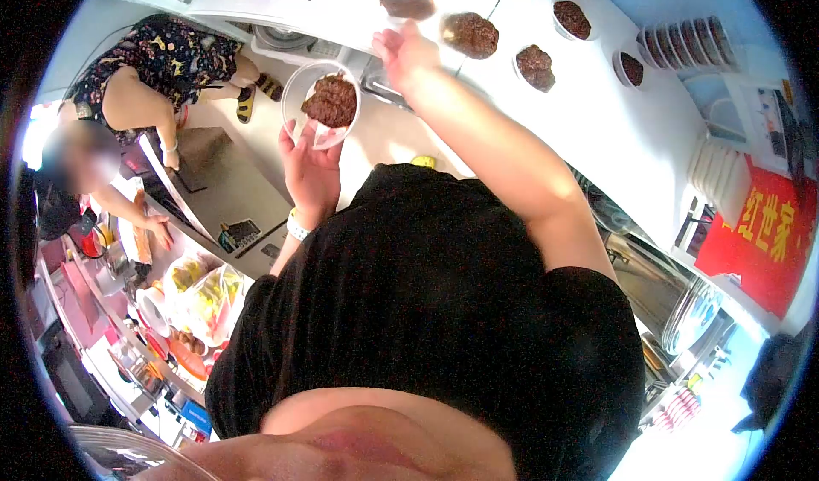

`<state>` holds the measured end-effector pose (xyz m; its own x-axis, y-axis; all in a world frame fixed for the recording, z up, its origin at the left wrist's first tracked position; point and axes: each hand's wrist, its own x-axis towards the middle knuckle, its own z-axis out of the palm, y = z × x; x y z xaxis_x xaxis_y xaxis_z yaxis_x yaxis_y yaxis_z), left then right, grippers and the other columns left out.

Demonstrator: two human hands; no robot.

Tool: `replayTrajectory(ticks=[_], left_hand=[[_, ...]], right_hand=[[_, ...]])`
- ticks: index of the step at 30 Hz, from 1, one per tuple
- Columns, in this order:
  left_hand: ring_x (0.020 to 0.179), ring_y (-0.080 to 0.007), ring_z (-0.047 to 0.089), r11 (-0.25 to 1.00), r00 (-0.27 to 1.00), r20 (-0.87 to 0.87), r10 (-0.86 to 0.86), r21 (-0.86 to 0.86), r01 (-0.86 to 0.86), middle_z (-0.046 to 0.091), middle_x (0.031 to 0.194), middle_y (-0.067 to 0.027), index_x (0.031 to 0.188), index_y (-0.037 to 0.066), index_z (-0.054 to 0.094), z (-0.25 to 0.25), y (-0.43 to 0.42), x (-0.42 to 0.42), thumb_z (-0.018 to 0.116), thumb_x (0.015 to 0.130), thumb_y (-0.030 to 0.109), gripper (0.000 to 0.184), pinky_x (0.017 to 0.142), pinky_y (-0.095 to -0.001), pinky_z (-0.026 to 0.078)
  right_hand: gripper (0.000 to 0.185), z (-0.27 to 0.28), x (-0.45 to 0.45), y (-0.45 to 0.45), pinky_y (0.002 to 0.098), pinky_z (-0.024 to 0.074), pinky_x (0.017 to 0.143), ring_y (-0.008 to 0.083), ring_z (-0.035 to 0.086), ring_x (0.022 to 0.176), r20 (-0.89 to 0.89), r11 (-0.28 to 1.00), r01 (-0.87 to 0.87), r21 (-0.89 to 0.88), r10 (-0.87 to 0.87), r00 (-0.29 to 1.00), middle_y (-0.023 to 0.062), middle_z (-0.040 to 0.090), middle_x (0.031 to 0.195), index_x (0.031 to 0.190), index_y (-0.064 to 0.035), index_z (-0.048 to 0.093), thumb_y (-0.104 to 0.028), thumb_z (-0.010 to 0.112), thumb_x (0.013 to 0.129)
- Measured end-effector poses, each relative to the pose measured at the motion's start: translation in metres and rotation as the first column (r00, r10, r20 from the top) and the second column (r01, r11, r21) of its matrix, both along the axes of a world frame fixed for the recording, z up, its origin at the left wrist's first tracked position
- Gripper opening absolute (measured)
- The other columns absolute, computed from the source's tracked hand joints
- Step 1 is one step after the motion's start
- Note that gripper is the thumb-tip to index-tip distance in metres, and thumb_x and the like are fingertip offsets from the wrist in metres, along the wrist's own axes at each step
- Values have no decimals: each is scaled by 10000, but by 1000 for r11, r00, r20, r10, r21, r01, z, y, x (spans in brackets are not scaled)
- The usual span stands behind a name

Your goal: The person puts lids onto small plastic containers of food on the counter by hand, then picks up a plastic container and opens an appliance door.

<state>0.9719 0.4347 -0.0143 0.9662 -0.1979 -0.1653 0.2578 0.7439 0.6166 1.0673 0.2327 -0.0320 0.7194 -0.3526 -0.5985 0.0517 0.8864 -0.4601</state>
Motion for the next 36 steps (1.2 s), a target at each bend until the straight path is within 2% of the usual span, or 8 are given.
replayTrajectory(ticks=[5, 11, 14, 18, 21, 23, 29, 36], left_hand=[[1200, -320, 438, 1000, 1000, -1, 19, -11, -19, 421, 1299, -155, 1246, 138, 325, -7, 22, -2, 467, 897, 111, 378, 980, -485, 402], [1180, -323, 453, 1000, 1000, 14, 5, 7, -5, 419, 1280, -164, 1262, 139, 310, -1, 36, 1, 482, 875, 103, 424, 963, -477, 415], [1116, -317, 501, 998, 998, 18, -60, 14, 60, 445, 1242, -150, 1267, 147, 307, 2, 29, 6, 499, 869, 109, 444, 934, -483, 434], [1017, -300, 563, 967, 963, 95, -253, 62, 248, 474, 1209, -112, 1287, 174, 312, 13, -10, 9, 511, 878, 98, 461, 913, -478, 462], [1044, -278, 552, 866, 856, 141, -497, 147, 479, 477, 1202, -90, 1348, 204, 295, 23, -65, 8, 539, 888, 98, 532, 906, -460, 475], [1106, -298, 541, 764, 756, 131, -641, 195, 615, 409, 1328, -143, 1376, 172, 268, 29, -110, -1, 490, 911, 77, 524, 955, -458, 466], [1108, -298, 518, 525, 525, 38, -850, 118, 843, 435, 1257, -162, 1385, 119, 231, 46, -262, -68, 425, 914, -15, 527, 1038, -480, 385], [1148, -253, 474, 530, 549, -117, -827, 159, 833, 297, 1360, -219, 1405, 58, 183, 6, -397, -148, 502, 917, 51, 583, 1034, -403, 409]], right_hand=[[266, 3, 16, 9, 396, 567, 770, 292, 609, 808, 25, 992, 91, -86, -90, 996, 183, 559, 950, 1085, 61, 417, -168, 456, 955], [112, 30, -37, 8, 361, 554, 707, 231, 604, 743, 110, 935, -129, -329, 173, 979, 141, 588, 854, 970, 14, 457, -76, 463, 905], [61, 31, -95, -34, 363, 535, 713, 208, 583, 719, 169, 871, -116, -477, 220, 961, 104, 578, 791, 900, -37, 487, -95, 469, 902], [54, 41, -189, -124, 329, 522, 689, 172, 559, 676, 65, 796, 106, -596, -83, 994, 79, 571, 749, 895, -53, 504, -99, 477, 889], [103, 46, -257, -175, 341, 534, 714, 180, 567, 687, 16, 667, 374, -644, -478, 878, 116, 578, 774, 845, -20, 512, -115, 488, 877], [128, 37, -303, -201, 343, 539, 735, 187, 572, 737, 27, 608, 448, -655, -574, 819, 130, 581, 814, 857, 0, 512, -123, 481, 881], [141, 13, -395, -252, 330, 538, 743, 186, 556, 720, -59, 587, 541, -603, -709, 703, 125, 561, 795, 842, 28, 503, -109, 479, 863], [81, -1, -464, -294, 292, 555, 681, 159, 578, 681, -16, 586, 595, -549, -719, 694, 98, 572, 762, 854, 4, 514, -73, 490, 859]])
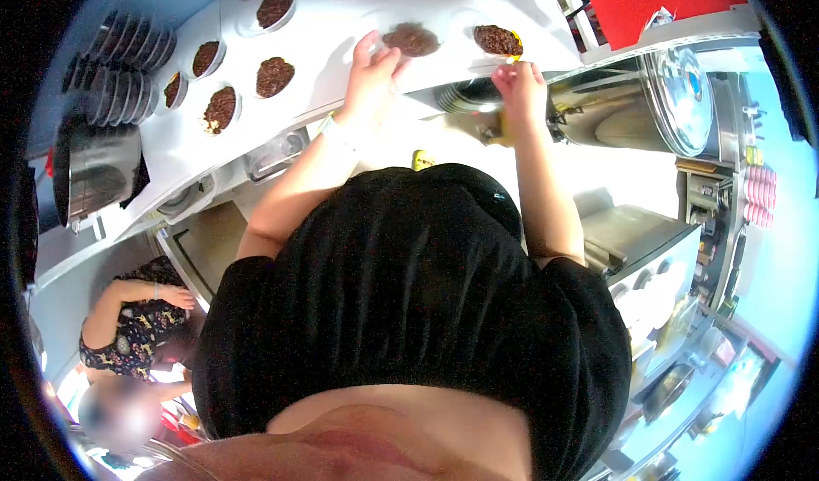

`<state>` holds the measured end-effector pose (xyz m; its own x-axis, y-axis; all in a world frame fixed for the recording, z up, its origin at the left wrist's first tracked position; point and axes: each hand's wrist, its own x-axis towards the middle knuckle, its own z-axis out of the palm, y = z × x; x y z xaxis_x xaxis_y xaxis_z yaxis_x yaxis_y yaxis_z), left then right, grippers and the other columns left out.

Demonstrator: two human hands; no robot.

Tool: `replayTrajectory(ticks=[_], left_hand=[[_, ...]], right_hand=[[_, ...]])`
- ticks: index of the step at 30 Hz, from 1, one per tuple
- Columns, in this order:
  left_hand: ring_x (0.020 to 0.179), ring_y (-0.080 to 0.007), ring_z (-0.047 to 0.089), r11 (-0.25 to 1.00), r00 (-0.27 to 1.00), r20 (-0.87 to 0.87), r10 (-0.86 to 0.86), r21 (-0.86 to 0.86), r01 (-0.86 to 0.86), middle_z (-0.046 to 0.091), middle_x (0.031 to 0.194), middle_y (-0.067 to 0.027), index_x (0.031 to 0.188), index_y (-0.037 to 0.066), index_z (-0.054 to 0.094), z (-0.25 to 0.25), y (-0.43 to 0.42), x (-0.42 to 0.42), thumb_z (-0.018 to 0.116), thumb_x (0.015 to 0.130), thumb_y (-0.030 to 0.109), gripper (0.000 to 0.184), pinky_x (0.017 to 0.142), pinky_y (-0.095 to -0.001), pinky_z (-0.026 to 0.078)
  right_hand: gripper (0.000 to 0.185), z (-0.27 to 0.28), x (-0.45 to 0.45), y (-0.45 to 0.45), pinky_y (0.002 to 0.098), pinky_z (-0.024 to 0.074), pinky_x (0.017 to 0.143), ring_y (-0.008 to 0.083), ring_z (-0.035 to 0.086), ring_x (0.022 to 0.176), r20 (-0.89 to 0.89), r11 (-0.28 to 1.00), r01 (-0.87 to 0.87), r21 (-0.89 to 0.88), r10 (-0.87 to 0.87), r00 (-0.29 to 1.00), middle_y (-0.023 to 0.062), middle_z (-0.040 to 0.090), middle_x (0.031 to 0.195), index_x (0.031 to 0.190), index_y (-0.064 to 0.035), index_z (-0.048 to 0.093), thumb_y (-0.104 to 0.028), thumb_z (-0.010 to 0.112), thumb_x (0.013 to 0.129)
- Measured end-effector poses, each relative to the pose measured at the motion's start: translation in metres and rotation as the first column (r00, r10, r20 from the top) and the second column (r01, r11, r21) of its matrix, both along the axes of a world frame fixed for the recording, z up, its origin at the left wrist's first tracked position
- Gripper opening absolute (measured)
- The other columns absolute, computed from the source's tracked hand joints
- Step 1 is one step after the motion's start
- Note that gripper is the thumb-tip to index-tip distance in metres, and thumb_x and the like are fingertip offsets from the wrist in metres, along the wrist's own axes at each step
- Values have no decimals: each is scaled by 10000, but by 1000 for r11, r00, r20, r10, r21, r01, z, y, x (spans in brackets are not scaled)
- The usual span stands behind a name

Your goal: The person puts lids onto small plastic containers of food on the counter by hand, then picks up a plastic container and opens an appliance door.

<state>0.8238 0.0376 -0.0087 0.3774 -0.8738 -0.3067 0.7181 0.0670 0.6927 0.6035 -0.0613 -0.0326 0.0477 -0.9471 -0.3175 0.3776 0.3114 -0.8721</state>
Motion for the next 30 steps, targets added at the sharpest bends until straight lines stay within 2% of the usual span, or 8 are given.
replayTrajectory(ticks=[6, 10, 12, 16, 20, 22, 29, 30], left_hand=[[1278, -261, 373, 984, 871, 458, -178, 56, 172, 172, 1465, -242, 1422, -71, 76, -11, -12, -16, 521, 920, 100, 692, 1060, -343, 359], [1244, -258, 428, 996, 1000, 10, 25, -83, -25, 288, 1431, -199, 1422, -32, 181, -14, 5, -27, 491, 932, 88, 592, 1052, -335, 367], [1225, -256, 457, 986, 941, 329, 79, -164, -26, 382, 1380, -151, 1397, 19, 280, -17, 43, -38, 461, 945, 78, 491, 1042, -333, 378], [1209, -216, 463, 977, 878, 453, -156, -63, 206, 424, 1353, -100, 1363, 67, 344, -75, 120, -51, 467, 959, 173, 436, 1009, -357, 408], [1132, -178, 516, 991, 974, -193, -122, 38, 132, 500, 1270, -76, 1395, 98, 350, -124, 170, -58, 517, 944, 171, 487, 948, -342, 466], [1091, -163, 542, 991, 986, -140, -89, 90, 102, 522, 1242, -71, 1398, 101, 353, -158, 185, -60, 509, 948, 169, 482, 921, -304, 484], [1034, -149, 576, 965, 981, -187, 50, 262, 0, 574, 1168, -82, 1312, -2, 440, -263, 199, -92, 540, 925, 148, 428, 903, -259, 493], [1032, -148, 578, 950, 982, -175, 70, 311, -12, 576, 1164, -86, 1307, -7, 444, -281, 192, -97, 554, 918, 150, 434, 901, -257, 494]], right_hand=[[100, -8, -39, -10, 322, 519, 706, 169, 544, 701, 66, 979, -181, -94, 187, 980, 74, 523, 767, 893, -19, 491, -117, 488, 909], [127, 0, -61, -1, 255, 529, 580, 123, 548, 652, 53, 886, -451, -110, 459, 887, 78, 575, 810, 961, -29, 524, -147, 488, 930], [134, -10, -72, -3, 235, 531, 547, 119, 578, 615, 34, 709, -700, -86, 705, 709, 81, 617, 858, 990, -40, 569, -128, 493, 925], [158, -22, -41, 27, 276, 548, 621, 140, 597, 641, -146, 412, -905, 104, 906, 396, 88, 621, 842, 1004, -4, 586, -77, 512, 886], [124, -74, -8, 50, 285, 545, 669, 144, 608, 700, -101, 167, -966, 196, 984, 150, 84, 617, 837, 941, -7, 571, -77, 471, 918], [139, -95, 4, 66, 291, 536, 701, 142, 603, 706, -86, 122, -953, 278, 991, 102, 67, 618, 854, 910, -29, 551, -131, 467, 951], [152, -219, -38, 63, 266, 509, 670, 156, 569, 768, -80, 195, -738, 647, 979, 189, 73, 578, 896, 1021, -37, 510, -172, 478, 958], [219, -259, -58, 46, 276, 513, 689, 168, 570, 786, -15, 382, -593, 709, 849, 529, 82, 571, 899, 1004, -22, 521, -226, 448, 970]])
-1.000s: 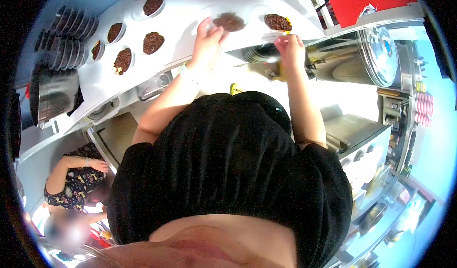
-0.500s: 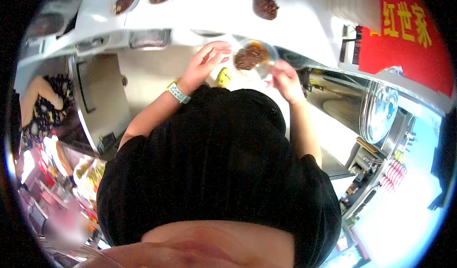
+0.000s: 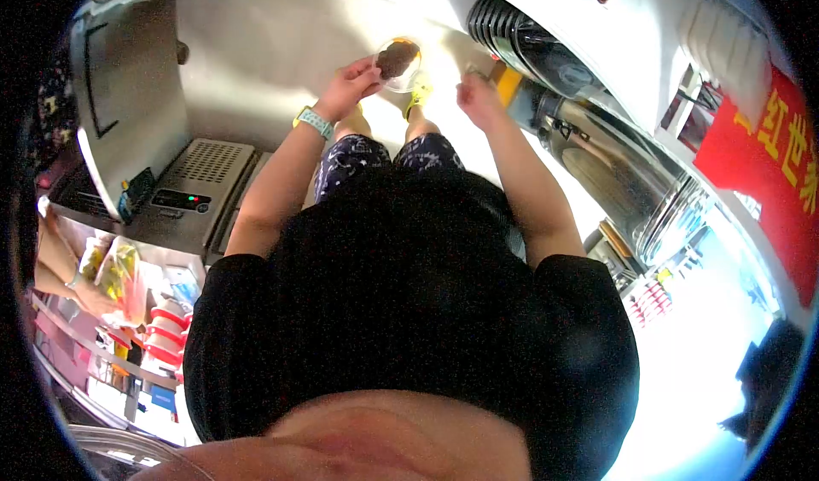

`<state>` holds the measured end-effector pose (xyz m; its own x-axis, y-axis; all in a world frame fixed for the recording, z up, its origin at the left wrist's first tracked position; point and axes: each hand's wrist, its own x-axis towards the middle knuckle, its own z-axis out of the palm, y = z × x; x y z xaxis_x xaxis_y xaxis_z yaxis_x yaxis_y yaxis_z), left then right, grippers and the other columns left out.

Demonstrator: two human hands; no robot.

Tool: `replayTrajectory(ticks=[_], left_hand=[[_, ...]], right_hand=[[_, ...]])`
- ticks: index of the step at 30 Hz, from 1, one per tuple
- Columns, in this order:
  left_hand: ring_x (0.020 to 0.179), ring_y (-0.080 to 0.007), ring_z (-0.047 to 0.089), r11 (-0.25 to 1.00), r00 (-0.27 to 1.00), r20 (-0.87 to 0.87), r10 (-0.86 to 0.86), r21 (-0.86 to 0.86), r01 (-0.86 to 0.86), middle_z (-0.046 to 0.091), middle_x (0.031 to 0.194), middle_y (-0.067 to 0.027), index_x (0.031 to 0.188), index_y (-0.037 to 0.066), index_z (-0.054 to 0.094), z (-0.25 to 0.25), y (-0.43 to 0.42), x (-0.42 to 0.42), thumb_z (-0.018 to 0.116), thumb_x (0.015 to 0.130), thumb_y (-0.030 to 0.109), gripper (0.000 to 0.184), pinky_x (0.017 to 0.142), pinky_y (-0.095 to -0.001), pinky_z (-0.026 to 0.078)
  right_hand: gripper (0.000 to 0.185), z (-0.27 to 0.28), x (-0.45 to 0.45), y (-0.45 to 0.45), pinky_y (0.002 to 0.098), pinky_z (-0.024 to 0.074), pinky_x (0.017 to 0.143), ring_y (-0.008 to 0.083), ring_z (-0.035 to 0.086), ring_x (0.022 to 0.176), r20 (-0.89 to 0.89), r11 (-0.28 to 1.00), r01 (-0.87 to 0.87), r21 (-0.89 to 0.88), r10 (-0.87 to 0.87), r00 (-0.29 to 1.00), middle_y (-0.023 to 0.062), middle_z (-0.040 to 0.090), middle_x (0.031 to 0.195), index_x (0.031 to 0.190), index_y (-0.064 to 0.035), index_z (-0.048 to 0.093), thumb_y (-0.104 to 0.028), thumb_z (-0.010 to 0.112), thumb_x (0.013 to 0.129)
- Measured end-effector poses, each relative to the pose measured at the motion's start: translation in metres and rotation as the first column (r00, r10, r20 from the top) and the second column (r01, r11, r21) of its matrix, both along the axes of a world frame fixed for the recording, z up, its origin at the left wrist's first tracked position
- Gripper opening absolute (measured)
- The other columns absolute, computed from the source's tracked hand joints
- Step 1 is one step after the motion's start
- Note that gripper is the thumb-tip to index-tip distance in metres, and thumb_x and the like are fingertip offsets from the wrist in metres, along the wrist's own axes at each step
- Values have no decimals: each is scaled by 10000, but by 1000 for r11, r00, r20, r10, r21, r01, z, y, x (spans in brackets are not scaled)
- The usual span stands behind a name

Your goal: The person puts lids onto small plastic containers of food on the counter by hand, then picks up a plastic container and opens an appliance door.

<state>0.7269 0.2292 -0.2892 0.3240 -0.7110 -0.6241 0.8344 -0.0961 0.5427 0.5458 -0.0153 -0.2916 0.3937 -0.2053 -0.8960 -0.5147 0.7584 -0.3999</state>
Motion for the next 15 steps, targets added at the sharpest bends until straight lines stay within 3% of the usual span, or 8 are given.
replayTrajectory(ticks=[1, 5, 6, 8, 10, 13, 14, 15], left_hand=[[1016, -142, 580, 1000, 1000, -14, 24, 11, -24, 581, 1147, -92, 1301, -17, 449, -29, -8, -13, 586, 901, 170, 463, 885, -255, 496], [830, -95, 563, 991, 990, -65, 123, 53, -120, 590, 985, -48, 1268, -15, 491, -101, -70, -63, 603, 869, 158, 449, 752, -216, 489], [830, -95, 563, 988, 985, -90, 148, 61, -143, 590, 985, -48, 1268, -15, 491, -121, -85, -78, 603, 869, 158, 449, 752, -216, 489], [778, -77, 541, 989, 991, 58, -122, 87, 117, 581, 943, -22, 1261, 26, 512, -166, -119, -95, 597, 861, 142, 426, 719, -207, 476], [802, -78, 548, 996, 995, 71, -72, 64, 67, 586, 962, -19, 1272, 39, 506, -209, -155, -117, 601, 865, 148, 432, 731, -215, 483], [858, -87, 560, 995, 994, -42, 100, -1, -100, 591, 1008, -22, 1292, 51, 489, -244, -200, -154, 611, 873, 168, 451, 760, -235, 499], [889, -94, 565, 972, 961, -163, 225, -26, -232, 590, 1036, -28, 1301, 51, 478, -251, -210, -160, 617, 877, 182, 464, 776, -247, 507], [956, -121, 566, 972, 964, -140, 226, -33, -233, 575, 1106, -50, 1331, 52, 439, -271, -220, -171, 617, 888, 206, 502, 817, -271, 514]], right_hand=[[297, -25, -10, -17, 286, 517, 708, 180, 571, 805, -65, 931, 360, 68, -355, 932, 91, 563, 903, 987, -7, 533, -280, 417, 982], [341, -81, -25, -60, 289, 532, 718, 201, 581, 803, -118, 820, 567, -81, -573, 811, 113, 569, 879, 971, 26, 534, -289, 403, 982], [341, -90, -31, -69, 289, 532, 718, 201, 581, 803, -143, 834, 544, -91, -552, 822, 113, 569, 879, 971, 26, 534, -289, 403, 982], [364, -105, -22, -81, 286, 533, 692, 205, 584, 756, -32, 794, 606, 50, -605, 796, 112, 578, 836, 937, 27, 546, -301, 395, 984], [342, -120, -18, -85, 276, 529, 661, 194, 578, 706, -33, 832, 555, 0, -554, 832, 109, 582, 797, 897, 28, 560, -269, 409, 976], [205, -140, -21, -100, 251, 501, 586, 158, 537, 653, 163, 809, 544, 222, -581, 798, 92, 550, 743, 890, 33, 560, -134, 446, 926], [205, -144, -23, -105, 251, 501, 586, 158, 537, 653, 151, 814, 538, 218, -573, 805, 92, 550, 743, 890, 33, 560, -134, 446, 926], [185, -144, -22, -107, 244, 493, 573, 150, 526, 637, 102, 733, 550, 401, -632, 768, 83, 541, 727, 886, 32, 560, -111, 445, 917]])
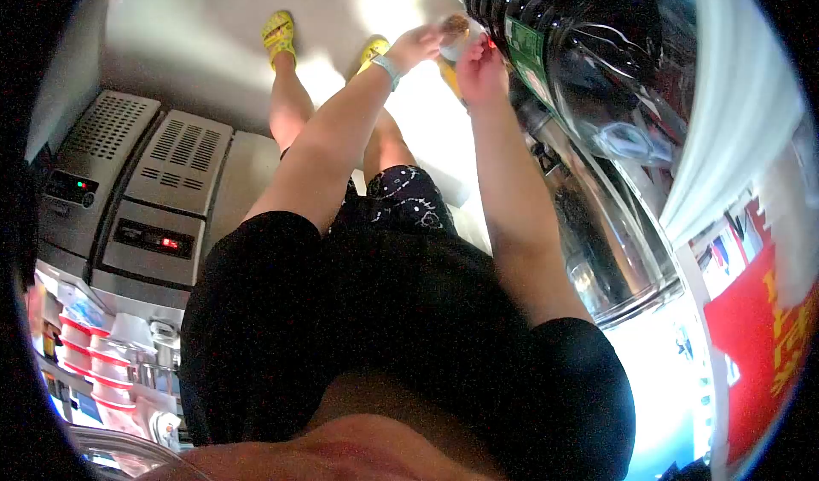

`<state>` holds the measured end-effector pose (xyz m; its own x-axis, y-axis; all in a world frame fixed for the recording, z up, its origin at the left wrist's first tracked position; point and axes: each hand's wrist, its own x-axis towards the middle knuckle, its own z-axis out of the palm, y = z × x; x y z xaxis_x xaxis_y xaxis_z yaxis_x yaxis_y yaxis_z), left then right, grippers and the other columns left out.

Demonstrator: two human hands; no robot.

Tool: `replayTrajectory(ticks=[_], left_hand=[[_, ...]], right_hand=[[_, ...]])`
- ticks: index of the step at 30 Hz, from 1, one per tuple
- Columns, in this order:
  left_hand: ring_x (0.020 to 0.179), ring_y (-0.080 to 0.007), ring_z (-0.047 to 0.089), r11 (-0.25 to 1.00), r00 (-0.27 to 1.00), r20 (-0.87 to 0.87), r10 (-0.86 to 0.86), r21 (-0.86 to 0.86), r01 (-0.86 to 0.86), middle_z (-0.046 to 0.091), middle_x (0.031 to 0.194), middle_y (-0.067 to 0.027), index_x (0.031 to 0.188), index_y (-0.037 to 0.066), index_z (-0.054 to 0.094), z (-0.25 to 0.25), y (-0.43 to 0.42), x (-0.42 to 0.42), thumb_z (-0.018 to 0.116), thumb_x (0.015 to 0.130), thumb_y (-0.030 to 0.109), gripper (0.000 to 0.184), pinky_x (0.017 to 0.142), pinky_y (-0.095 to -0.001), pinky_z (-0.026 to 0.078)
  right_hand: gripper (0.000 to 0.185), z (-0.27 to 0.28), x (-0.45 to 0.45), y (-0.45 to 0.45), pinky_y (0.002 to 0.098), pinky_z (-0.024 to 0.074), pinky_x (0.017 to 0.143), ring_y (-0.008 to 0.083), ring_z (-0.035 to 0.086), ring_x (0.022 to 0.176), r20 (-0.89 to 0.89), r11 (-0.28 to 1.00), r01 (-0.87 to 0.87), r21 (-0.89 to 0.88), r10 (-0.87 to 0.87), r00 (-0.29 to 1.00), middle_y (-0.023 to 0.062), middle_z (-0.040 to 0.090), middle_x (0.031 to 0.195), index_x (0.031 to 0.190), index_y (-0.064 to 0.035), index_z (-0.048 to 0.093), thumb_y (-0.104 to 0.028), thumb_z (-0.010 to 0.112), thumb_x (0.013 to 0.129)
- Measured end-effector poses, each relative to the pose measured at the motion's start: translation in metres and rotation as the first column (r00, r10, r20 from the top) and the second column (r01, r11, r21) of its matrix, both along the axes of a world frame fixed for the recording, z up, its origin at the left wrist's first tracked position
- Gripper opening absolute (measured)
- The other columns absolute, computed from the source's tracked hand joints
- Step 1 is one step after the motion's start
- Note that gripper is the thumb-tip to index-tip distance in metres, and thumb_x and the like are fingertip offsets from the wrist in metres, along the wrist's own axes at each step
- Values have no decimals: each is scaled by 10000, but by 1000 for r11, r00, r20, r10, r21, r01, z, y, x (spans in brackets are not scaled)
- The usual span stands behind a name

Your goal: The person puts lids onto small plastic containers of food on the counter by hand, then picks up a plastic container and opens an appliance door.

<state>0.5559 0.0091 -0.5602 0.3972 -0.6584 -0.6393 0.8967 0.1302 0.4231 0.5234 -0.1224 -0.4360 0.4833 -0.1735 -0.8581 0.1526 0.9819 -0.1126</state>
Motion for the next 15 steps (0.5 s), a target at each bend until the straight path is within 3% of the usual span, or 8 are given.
replayTrajectory(ticks=[1, 3, 4, 7, 9, 11, 15], left_hand=[[956, -121, 566, 1000, 1000, -9, 11, 7, -11, 575, 1106, -50, 1331, 52, 439, -4, -3, -4, 617, 888, 206, 502, 817, -271, 514], [998, -135, 555, 984, 975, 134, -178, 44, 174, 561, 1148, -65, 1343, 56, 415, -10, -5, -7, 603, 898, 211, 507, 843, -282, 510], [1025, -140, 545, 983, 974, 135, -184, 11, 184, 559, 1166, -78, 1350, 63, 401, -11, -4, -8, 583, 910, 213, 499, 850, -297, 514], [1036, -146, 542, 989, 986, 85, -146, 50, 142, 546, 1190, -87, 1335, 65, 418, -6, -5, -14, 567, 918, 219, 468, 849, -301, 521], [1039, -150, 543, 985, 974, 158, -163, 76, 153, 526, 1221, -88, 1346, 81, 415, -12, -7, -14, 554, 924, 216, 464, 854, -300, 524], [1045, -147, 541, 998, 991, 113, -70, 5, 70, 503, 1258, -90, 1359, 71, 398, -17, -9, -16, 542, 931, 209, 472, 871, -297, 518], [1032, -138, 547, 998, 992, 121, -24, 61, 17, 524, 1235, -90, 1372, 56, 377, -10, -12, -14, 535, 935, 201, 487, 870, -294, 519]], right_hand=[[167, -1, 1, -2, 237, 484, 559, 143, 515, 621, 72, 982, 41, 183, -55, 996, 75, 532, 711, 883, 30, 560, -88, 444, 908], [142, -1, 1, -2, 218, 470, 529, 128, 499, 593, 103, 964, 48, 261, -77, 992, 59, 519, 693, 863, 26, 558, -61, 447, 879], [137, 0, 1, 0, 211, 464, 515, 123, 495, 585, 126, 953, 85, 291, -126, 984, 54, 513, 690, 859, 24, 556, -53, 443, 866], [122, -6, -1, 0, 204, 453, 495, 114, 489, 571, 173, 931, 150, 333, -217, 961, 47, 505, 688, 836, 10, 538, -65, 444, 860], [130, -11, -4, 0, 202, 442, 483, 107, 485, 559, 222, 908, 219, 357, -311, 924, 43, 501, 687, 798, -13, 507, -104, 454, 874], [120, -12, -4, -4, 203, 421, 452, 107, 471, 531, 196, 897, 216, 385, -309, 931, 32, 488, 666, 777, -19, 484, -77, 449, 876], [90, -4, -8, -9, 210, 406, 453, 109, 457, 549, 219, 856, 150, 495, -290, 932, 34, 464, 666, 794, -14, 485, -32, 448, 874]])
